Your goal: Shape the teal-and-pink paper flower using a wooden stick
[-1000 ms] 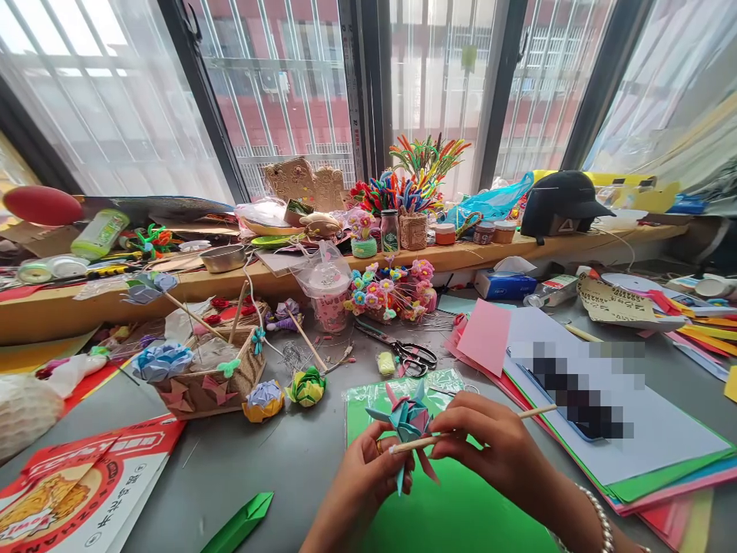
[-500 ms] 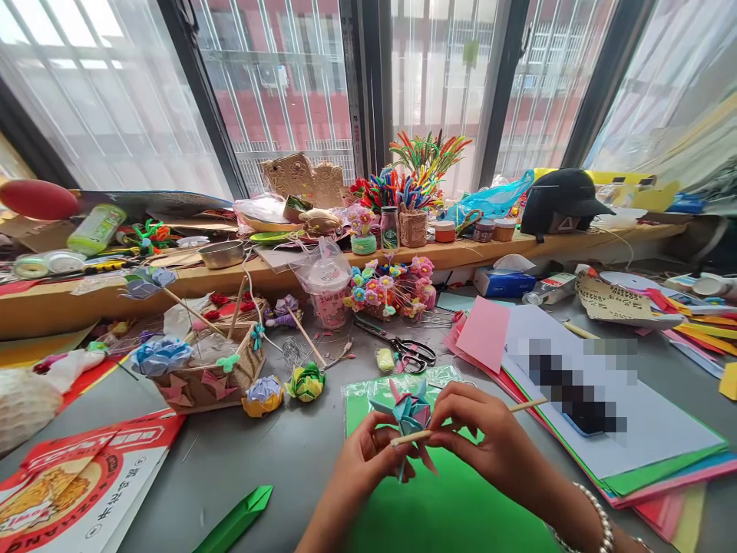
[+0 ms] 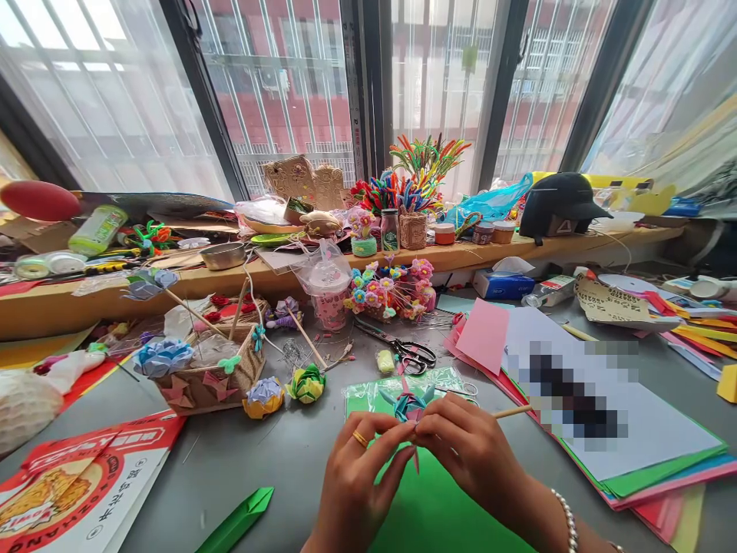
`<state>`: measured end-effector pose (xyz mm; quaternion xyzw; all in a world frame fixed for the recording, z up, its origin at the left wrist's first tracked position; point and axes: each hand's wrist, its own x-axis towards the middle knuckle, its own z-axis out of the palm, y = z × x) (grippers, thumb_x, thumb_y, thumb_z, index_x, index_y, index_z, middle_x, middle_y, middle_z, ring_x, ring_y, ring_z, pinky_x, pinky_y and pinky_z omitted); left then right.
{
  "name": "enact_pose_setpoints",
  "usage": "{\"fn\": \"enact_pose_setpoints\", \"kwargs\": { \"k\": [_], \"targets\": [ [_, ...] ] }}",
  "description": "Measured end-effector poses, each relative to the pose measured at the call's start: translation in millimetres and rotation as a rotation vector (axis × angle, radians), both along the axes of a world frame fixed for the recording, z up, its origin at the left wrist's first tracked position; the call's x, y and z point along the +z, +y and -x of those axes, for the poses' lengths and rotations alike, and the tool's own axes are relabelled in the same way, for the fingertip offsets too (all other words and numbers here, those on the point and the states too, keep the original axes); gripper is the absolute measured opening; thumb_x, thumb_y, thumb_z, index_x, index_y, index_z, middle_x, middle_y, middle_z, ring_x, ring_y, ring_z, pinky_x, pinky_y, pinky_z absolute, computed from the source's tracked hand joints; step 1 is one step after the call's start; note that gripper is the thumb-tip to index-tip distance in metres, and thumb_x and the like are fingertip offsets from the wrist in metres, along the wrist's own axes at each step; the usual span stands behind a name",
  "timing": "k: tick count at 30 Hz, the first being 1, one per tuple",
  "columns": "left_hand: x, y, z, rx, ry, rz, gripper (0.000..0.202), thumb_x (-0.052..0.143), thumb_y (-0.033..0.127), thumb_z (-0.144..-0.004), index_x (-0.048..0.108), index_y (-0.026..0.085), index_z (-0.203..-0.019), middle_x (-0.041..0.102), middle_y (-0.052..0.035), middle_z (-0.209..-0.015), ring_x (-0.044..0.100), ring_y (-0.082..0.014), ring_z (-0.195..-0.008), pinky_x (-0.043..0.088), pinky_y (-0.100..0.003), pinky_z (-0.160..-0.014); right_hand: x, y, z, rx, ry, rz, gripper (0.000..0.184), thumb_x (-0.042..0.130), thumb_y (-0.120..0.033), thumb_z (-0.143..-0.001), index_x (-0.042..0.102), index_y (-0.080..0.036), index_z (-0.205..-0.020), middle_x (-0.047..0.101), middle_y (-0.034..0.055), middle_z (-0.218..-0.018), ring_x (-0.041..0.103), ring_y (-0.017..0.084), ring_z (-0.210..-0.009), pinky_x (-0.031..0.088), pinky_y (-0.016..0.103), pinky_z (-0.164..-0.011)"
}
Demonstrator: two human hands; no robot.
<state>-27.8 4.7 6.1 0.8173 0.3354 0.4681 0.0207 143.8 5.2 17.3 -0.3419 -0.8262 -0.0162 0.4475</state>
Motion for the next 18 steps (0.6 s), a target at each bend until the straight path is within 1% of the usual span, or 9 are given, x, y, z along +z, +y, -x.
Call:
{"fn": "enact_pose_setpoints", "kwargs": {
  "k": [3,7,10,15,18],
  "targets": [
    [1.0,0.6,-1.2,0.006,0.024,-0.057,0.023,0.057,0.009,-0.077,0.063,0.019,-0.096,0.064,-0.0039,-0.073,0.057,-0.0156,-0.068,0.050,-0.026,-0.060,0.3,-1.3,2.1,0.004,-0.013,-0.029,0.017,0.044,-0.019,-0.090,0.060,-0.017,-0.084,0.063,0.0033,-0.073,0.054,0.014,-0.065,0.044,0.025,-0.057],
    [2.7,-0.9,-1.0,0.016,0.034,-0.092,0.019,0.056,0.006,-0.076,0.062,0.018,-0.089,0.066,-0.0032,-0.072,0.057,-0.0155,-0.066,0.049,-0.026,-0.058,-0.7,-2.2,1.9,-0.022,-0.023,-0.034,0.019,0.044,-0.017,-0.090,0.059,-0.017,-0.078,0.061,0.0026,-0.068,0.053,0.014,-0.062,0.044,0.025,-0.056],
    [1.6,-1.8,-1.4,0.033,0.049,-0.082,0.019,0.057,0.005,-0.075,0.061,0.020,-0.088,0.067,-0.0025,-0.074,0.058,-0.0156,-0.067,0.049,-0.027,-0.061,-2.6,-2.6,1.4,-0.044,-0.052,-0.044,0.021,0.043,-0.016,-0.090,0.059,-0.017,-0.076,0.060,0.0028,-0.067,0.053,0.014,-0.061,0.043,0.025,-0.055],
    [-1.6,-1.8,-1.8,0.061,0.063,-0.025,0.015,0.056,0.010,-0.078,0.060,0.019,-0.089,0.066,-0.0043,-0.077,0.059,-0.0164,-0.070,0.049,-0.027,-0.063,-3.4,-2.0,1.9,-0.071,-0.061,-0.132,0.020,0.043,-0.015,-0.089,0.059,-0.016,-0.078,0.062,0.0034,-0.070,0.053,0.014,-0.062,0.043,0.026,-0.057],
    [-3.2,-1.2,-1.7,0.069,0.075,-0.036,0.016,0.055,0.010,-0.078,0.059,0.020,-0.090,0.066,-0.0043,-0.078,0.059,-0.0165,-0.070,0.049,-0.027,-0.063,-2.8,-1.4,2.6,-0.083,-0.079,-0.154,0.021,0.043,-0.014,-0.090,0.059,-0.017,-0.078,0.063,0.0029,-0.069,0.053,0.014,-0.061,0.043,0.026,-0.058]
  ]
}}
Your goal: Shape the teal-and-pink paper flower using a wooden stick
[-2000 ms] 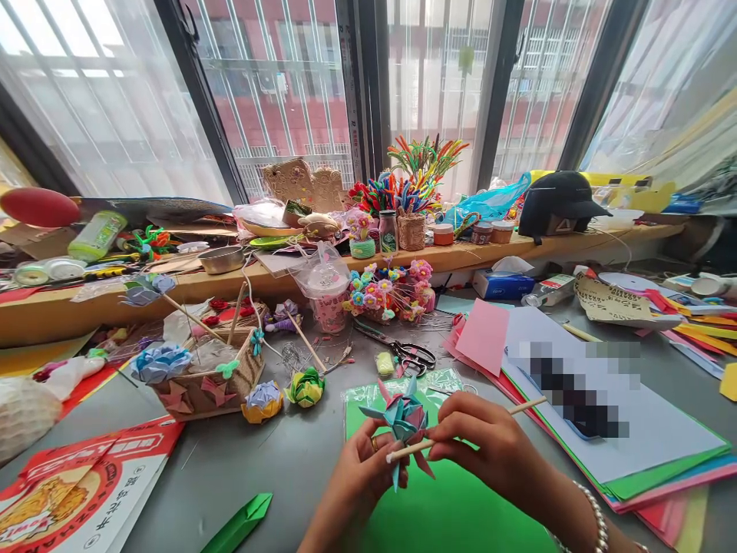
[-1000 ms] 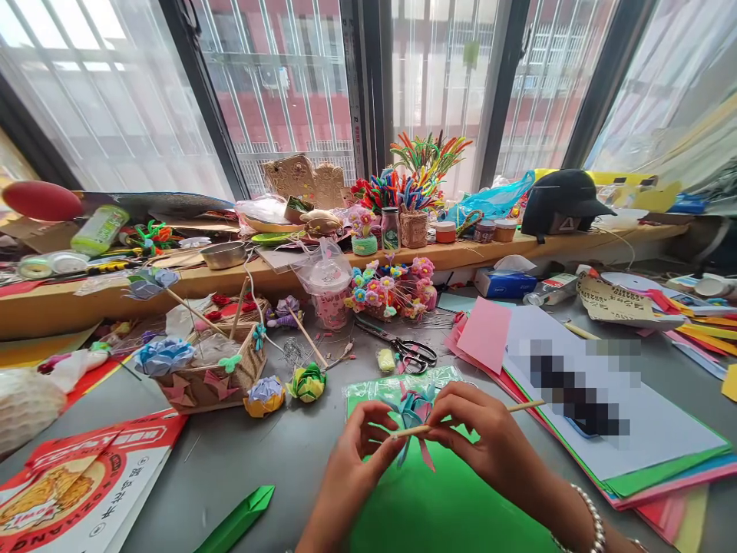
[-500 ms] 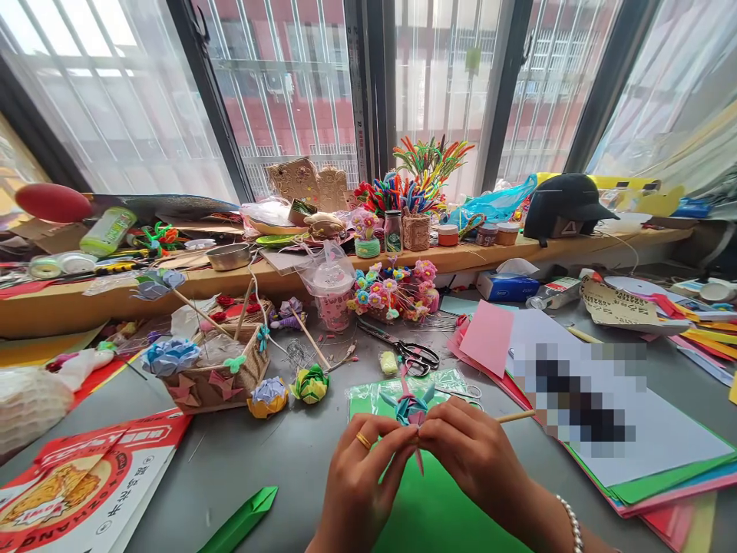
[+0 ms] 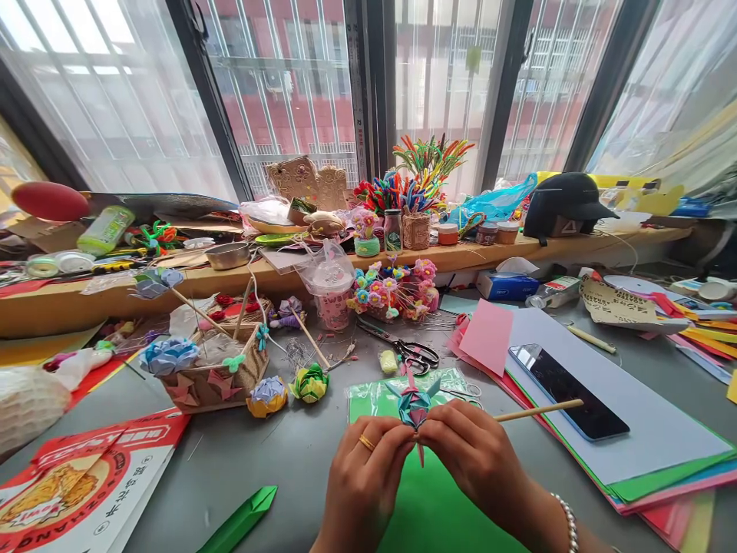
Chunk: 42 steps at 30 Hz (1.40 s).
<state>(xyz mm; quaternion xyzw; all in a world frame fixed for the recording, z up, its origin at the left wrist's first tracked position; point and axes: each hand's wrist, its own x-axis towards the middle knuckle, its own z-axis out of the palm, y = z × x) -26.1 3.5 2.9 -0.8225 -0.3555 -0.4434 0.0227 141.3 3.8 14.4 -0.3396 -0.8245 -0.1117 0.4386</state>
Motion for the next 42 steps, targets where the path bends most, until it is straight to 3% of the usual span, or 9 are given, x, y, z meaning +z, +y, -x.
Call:
{"fn": "enact_pose_setpoints", "kwargs": {
  "k": [11,19,25,28,32,38,42],
  "targets": [
    [-5.3,1,1,-0.064,-0.040,0.015,0.023,0.051,0.005,-0.079,0.059,0.019,-0.095,0.066,-0.0053,-0.077,0.061,-0.0153,-0.068,0.051,-0.024,-0.061,-0.8,-1,2,-0.004,0.012,0.007,0.023,0.041,-0.017,-0.091,0.058,-0.018,-0.076,0.061,0.0022,-0.065,0.053,0.014,-0.059,0.043,0.025,-0.056],
    [1.6,0,0,0.030,0.072,-0.131,0.022,0.050,0.006,-0.078,0.060,0.020,-0.091,0.068,-0.0034,-0.072,0.063,-0.0150,-0.064,0.050,-0.024,-0.060,-1.3,3,-4,0.081,0.077,0.344,0.016,0.048,-0.025,-0.088,0.056,-0.018,-0.075,0.058,0.0017,-0.070,0.055,0.014,-0.064,0.044,0.023,-0.056],
    [6.1,-1,1,0.049,0.147,-0.240,0.024,0.045,0.005,-0.080,0.060,0.019,-0.093,0.070,-0.0043,-0.072,0.064,-0.0153,-0.064,0.049,-0.026,-0.064,6.1,3,-9,0.143,0.089,0.512,0.009,0.051,-0.018,-0.085,0.058,-0.018,-0.079,0.059,0.0020,-0.074,0.056,0.014,-0.069,0.046,0.023,-0.060],
    [4.8,-2,3,0.034,0.174,-0.270,0.028,0.044,0.003,-0.078,0.060,0.019,-0.096,0.071,-0.0043,-0.075,0.064,-0.0156,-0.066,0.048,-0.027,-0.067,5.7,3,-8,0.170,0.106,0.474,0.014,0.048,-0.020,-0.087,0.059,-0.017,-0.079,0.058,0.0029,-0.073,0.056,0.014,-0.068,0.046,0.024,-0.059],
    [2.5,-2,3,0.027,0.096,-0.250,0.027,0.049,0.003,-0.077,0.059,0.019,-0.096,0.070,-0.0033,-0.076,0.063,-0.0154,-0.066,0.047,-0.027,-0.067,2.0,2,-5,0.159,0.106,0.293,0.018,0.042,-0.020,-0.090,0.059,-0.017,-0.084,0.059,0.0049,-0.074,0.055,0.015,-0.067,0.047,0.025,-0.057],
    [3.7,-1,0,-0.033,-0.126,0.078,0.021,0.060,0.009,-0.073,0.062,0.021,-0.090,0.065,-0.0032,-0.077,0.060,-0.0168,-0.071,0.048,-0.027,-0.066,0.8,0,-4,0.119,0.058,0.077,0.016,0.042,-0.014,-0.090,0.058,-0.016,-0.090,0.062,0.0048,-0.074,0.055,0.015,-0.067,0.047,0.026,-0.059],
    [5.7,-2,-2,-0.109,-0.264,0.304,0.014,0.057,0.013,-0.076,0.064,0.020,-0.086,0.064,-0.0034,-0.076,0.060,-0.0166,-0.073,0.049,-0.026,-0.066,-4.1,0,-7,0.096,-0.024,0.025,0.017,0.043,-0.011,-0.089,0.057,-0.016,-0.098,0.063,0.0049,-0.077,0.056,0.016,-0.068,0.048,0.028,-0.062]
  ]
}}
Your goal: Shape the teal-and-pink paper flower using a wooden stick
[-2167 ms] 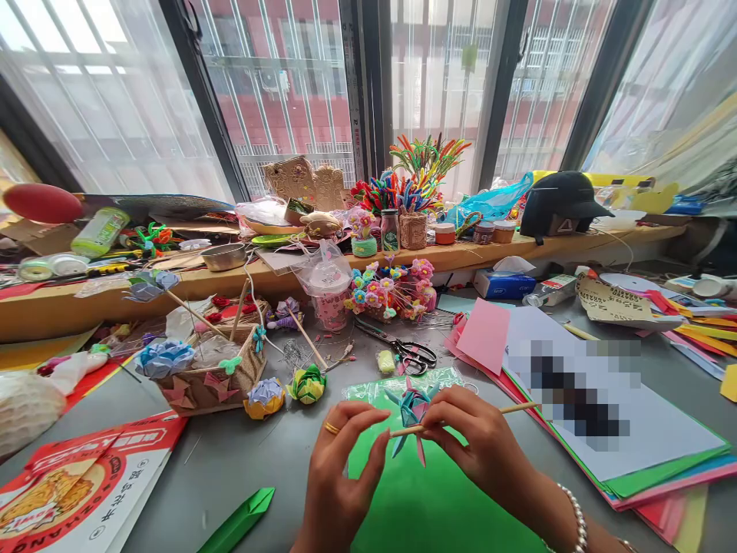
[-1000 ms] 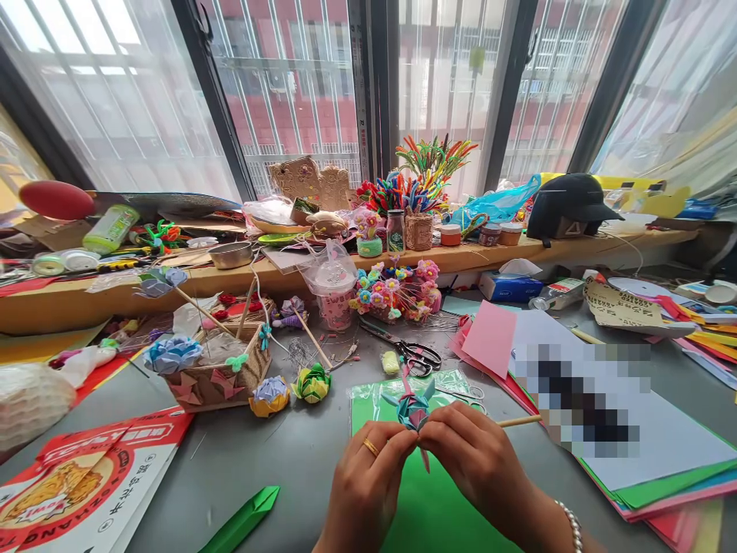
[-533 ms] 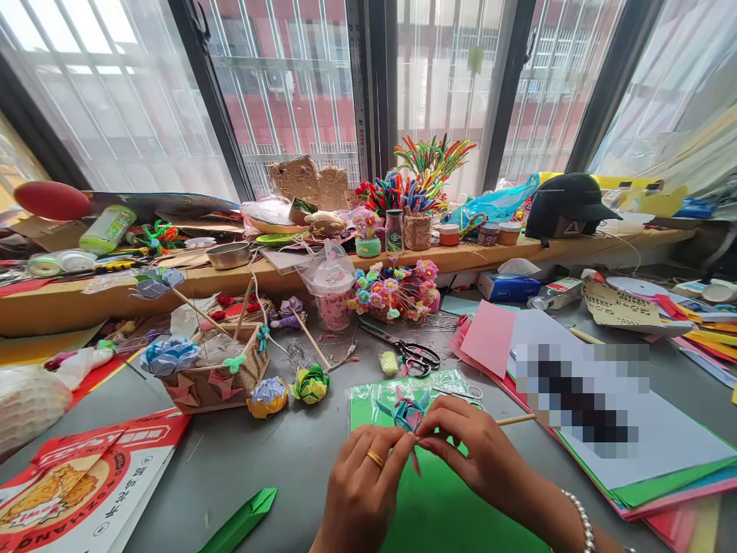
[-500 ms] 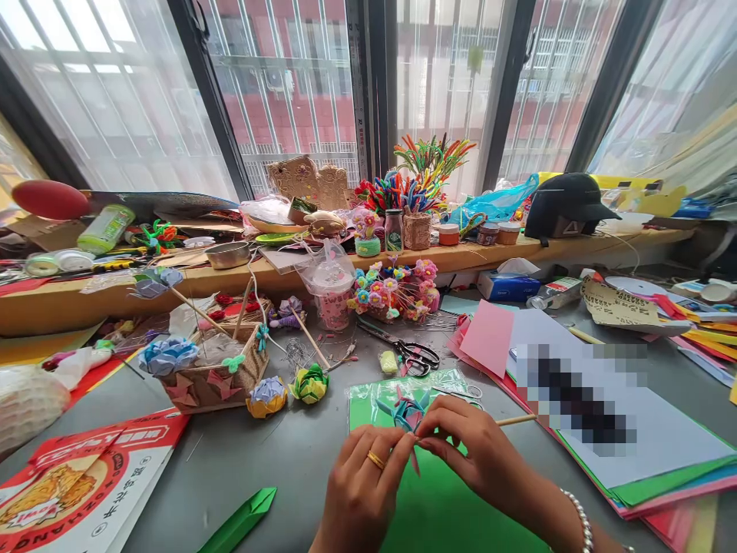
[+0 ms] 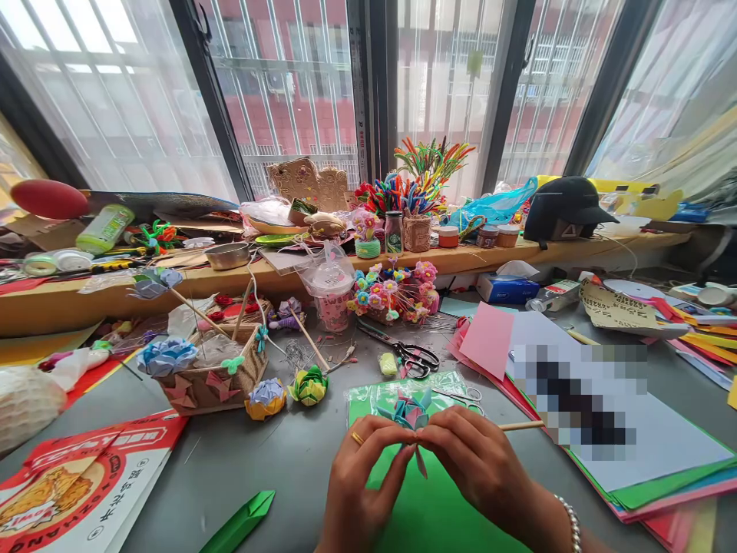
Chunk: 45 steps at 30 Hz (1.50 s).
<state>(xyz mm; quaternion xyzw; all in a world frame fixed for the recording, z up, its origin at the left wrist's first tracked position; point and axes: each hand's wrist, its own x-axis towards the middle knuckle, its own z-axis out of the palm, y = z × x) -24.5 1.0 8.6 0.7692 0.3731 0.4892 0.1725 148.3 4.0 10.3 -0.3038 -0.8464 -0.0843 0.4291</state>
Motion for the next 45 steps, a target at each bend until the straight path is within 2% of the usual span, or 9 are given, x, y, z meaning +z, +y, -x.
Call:
{"fn": "enact_pose_setpoints", "kwargs": {
  "k": [4,7,10,15,24,30,36,39,45],
  "targets": [
    [0.8,-3,-3,0.010,-0.143,0.154,0.011,0.057,0.016,-0.077,0.065,0.021,-0.083,0.065,-0.0018,-0.076,0.060,-0.0154,-0.069,0.048,-0.024,-0.064,-3.0,-1,-3,-0.037,-0.075,-0.090,0.021,0.038,-0.011,-0.091,0.058,-0.012,-0.098,0.064,0.0073,-0.080,0.057,0.016,-0.070,0.049,0.030,-0.065],
    [2.6,-6,-6,0.086,-0.280,0.276,0.008,0.057,0.021,-0.077,0.063,0.022,-0.083,0.066,0.0004,-0.075,0.060,-0.0138,-0.064,0.045,-0.022,-0.060,1.1,-2,-4,-0.041,-0.086,-0.150,0.026,0.034,-0.011,-0.092,0.059,-0.009,-0.096,0.065,0.0088,-0.081,0.057,0.016,-0.068,0.048,0.030,-0.061],
    [4.5,-8,-8,0.088,-0.344,0.349,0.006,0.059,0.025,-0.076,0.064,0.022,-0.078,0.065,0.0020,-0.072,0.059,-0.0128,-0.062,0.044,-0.021,-0.058,7.1,-4,-2,-0.032,-0.100,-0.189,0.032,0.029,-0.011,-0.093,0.061,-0.008,-0.094,0.066,0.0095,-0.080,0.057,0.016,-0.067,0.047,0.030,-0.060],
    [4.6,-9,-11,0.098,-0.418,0.406,0.006,0.063,0.024,-0.073,0.062,0.022,-0.078,0.066,0.0030,-0.068,0.061,-0.0124,-0.061,0.045,-0.020,-0.058,9.5,-5,-1,-0.004,-0.111,-0.184,0.036,0.025,-0.010,-0.094,0.061,-0.007,-0.092,0.067,0.0096,-0.081,0.058,0.017,-0.070,0.047,0.030,-0.062],
    [5.1,-7,-12,-0.002,-0.533,0.464,0.004,0.066,0.020,-0.070,0.066,0.021,-0.074,0.069,0.0022,-0.069,0.065,-0.0122,-0.065,0.050,-0.016,-0.064,2.9,-4,-2,0.011,-0.088,-0.139,0.029,0.031,-0.010,-0.093,0.060,-0.008,-0.095,0.066,0.0095,-0.082,0.057,0.016,-0.069,0.047,0.030,-0.061],
    [-1.4,-4,-10,-0.008,-0.518,0.360,0.011,0.065,0.013,-0.070,0.067,0.024,-0.073,0.068,0.0041,-0.071,0.064,-0.0105,-0.067,0.051,-0.014,-0.065,1.5,-1,2,0.028,0.030,-0.082,0.019,0.041,-0.010,-0.089,0.059,-0.012,-0.091,0.064,0.0068,-0.075,0.055,0.016,-0.066,0.047,0.028,-0.059],
    [-6.4,2,-1,-0.038,-0.229,0.136,0.019,0.059,0.007,-0.075,0.066,0.023,-0.080,0.068,0.0023,-0.075,0.064,-0.0109,-0.071,0.052,-0.016,-0.065,2.6,2,5,0.060,0.208,0.245,0.010,0.051,-0.016,-0.086,0.061,-0.017,-0.084,0.060,0.0039,-0.073,0.055,0.014,-0.068,0.046,0.024,-0.059],
    [-7.5,3,1,-0.028,-0.132,0.000,0.022,0.058,0.003,-0.075,0.064,0.022,-0.083,0.068,0.0011,-0.077,0.064,-0.0105,-0.072,0.051,-0.015,-0.068,4.1,2,4,0.057,0.253,0.389,0.014,0.051,-0.025,-0.087,0.061,-0.018,-0.081,0.059,0.0036,-0.074,0.056,0.015,-0.069,0.046,0.024,-0.061],
    [-9.8,1,-2,-0.036,-0.081,-0.121,0.027,0.055,-0.001,-0.075,0.061,0.021,-0.090,0.068,-0.0011,-0.078,0.064,-0.0103,-0.073,0.050,-0.014,-0.068,3.6,1,6,-0.002,0.314,0.513,0.031,0.047,-0.040,-0.087,0.061,-0.017,-0.071,0.058,0.0031,-0.069,0.056,0.015,-0.067,0.044,0.025,-0.059]
  ]
}}
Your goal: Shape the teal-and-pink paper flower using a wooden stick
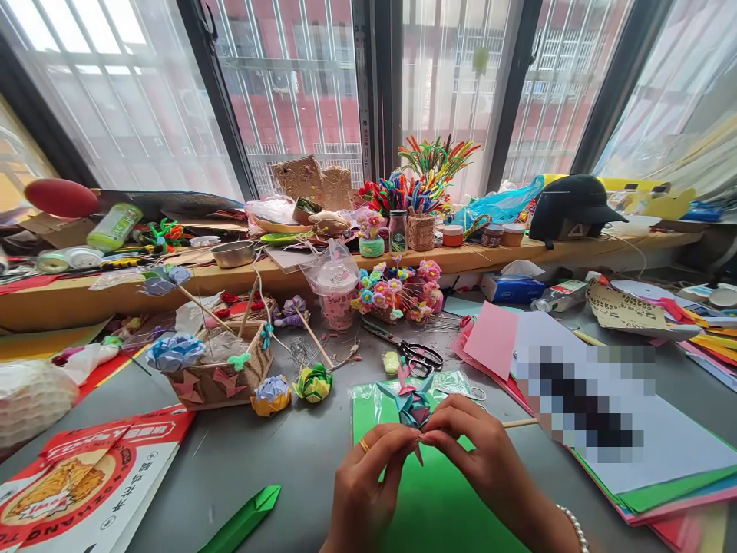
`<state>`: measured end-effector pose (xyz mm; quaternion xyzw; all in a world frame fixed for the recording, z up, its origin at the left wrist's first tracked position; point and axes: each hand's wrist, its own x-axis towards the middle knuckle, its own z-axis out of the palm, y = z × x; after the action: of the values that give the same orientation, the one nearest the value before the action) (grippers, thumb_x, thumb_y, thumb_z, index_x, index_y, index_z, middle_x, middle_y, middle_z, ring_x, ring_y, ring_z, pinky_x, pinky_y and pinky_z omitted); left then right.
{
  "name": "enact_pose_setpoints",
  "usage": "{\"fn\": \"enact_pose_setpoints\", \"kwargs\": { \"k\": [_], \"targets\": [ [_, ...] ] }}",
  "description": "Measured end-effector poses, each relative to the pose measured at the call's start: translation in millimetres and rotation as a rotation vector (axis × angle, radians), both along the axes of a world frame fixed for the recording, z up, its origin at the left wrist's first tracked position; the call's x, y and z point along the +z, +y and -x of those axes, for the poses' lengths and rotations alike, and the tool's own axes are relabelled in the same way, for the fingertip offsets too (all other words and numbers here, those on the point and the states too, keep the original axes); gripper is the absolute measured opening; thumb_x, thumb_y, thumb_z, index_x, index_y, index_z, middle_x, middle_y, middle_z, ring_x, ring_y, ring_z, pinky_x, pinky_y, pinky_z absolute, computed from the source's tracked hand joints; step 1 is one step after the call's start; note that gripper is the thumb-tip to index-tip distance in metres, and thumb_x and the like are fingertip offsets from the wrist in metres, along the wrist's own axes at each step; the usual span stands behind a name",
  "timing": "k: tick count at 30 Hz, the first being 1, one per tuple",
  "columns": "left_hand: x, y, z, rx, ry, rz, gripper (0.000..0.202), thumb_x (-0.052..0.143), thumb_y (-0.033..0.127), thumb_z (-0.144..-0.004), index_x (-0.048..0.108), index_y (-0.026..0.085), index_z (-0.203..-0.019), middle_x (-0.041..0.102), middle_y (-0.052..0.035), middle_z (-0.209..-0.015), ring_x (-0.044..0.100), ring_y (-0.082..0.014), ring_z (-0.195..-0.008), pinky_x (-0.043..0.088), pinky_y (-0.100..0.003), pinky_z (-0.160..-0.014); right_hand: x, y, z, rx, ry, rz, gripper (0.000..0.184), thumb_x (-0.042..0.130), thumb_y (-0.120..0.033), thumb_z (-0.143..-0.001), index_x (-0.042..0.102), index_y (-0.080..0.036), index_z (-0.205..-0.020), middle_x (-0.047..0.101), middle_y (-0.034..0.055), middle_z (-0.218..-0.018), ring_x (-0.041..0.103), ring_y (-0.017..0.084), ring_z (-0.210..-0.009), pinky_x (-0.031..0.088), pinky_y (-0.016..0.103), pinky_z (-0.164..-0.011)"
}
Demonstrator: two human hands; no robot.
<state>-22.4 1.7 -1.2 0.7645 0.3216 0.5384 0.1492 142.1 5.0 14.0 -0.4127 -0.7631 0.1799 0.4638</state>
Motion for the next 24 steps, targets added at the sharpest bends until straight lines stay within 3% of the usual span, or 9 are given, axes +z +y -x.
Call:
{"fn": "enact_pose_setpoints", "kwargs": {
  "k": [8,19,24],
  "targets": [
    [2.6,1,-2,-0.030,-0.027,-0.041,0.030,0.055,-0.002,-0.074,0.062,0.021,-0.092,0.068,-0.0016,-0.076,0.065,-0.0113,-0.068,0.051,-0.015,-0.064,5.2,2,-3,0.049,0.053,0.242,0.023,0.058,-0.036,-0.081,0.062,-0.018,-0.067,0.059,0.0006,-0.067,0.055,0.013,-0.062,0.043,0.021,-0.054],
    [3.4,-2,1,-0.028,-0.114,0.159,0.031,0.060,0.001,-0.070,0.068,0.027,-0.086,0.071,-0.0003,-0.076,0.067,-0.0150,-0.069,0.052,-0.019,-0.065,12.2,1,-6,0.113,0.015,0.211,0.010,0.064,-0.028,-0.077,0.068,-0.020,-0.074,0.067,-0.0007,-0.067,0.060,0.013,-0.061,0.045,0.020,-0.053],
    [6.7,-5,-1,-0.053,-0.229,0.355,0.024,0.061,0.009,-0.072,0.067,0.026,-0.088,0.070,-0.0009,-0.081,0.068,-0.0161,-0.070,0.054,-0.022,-0.066,14.0,-1,-4,0.067,0.015,0.134,0.015,0.059,-0.028,-0.081,0.066,-0.019,-0.071,0.065,-0.0002,-0.064,0.058,0.013,-0.059,0.044,0.022,-0.053]
  ]
}}
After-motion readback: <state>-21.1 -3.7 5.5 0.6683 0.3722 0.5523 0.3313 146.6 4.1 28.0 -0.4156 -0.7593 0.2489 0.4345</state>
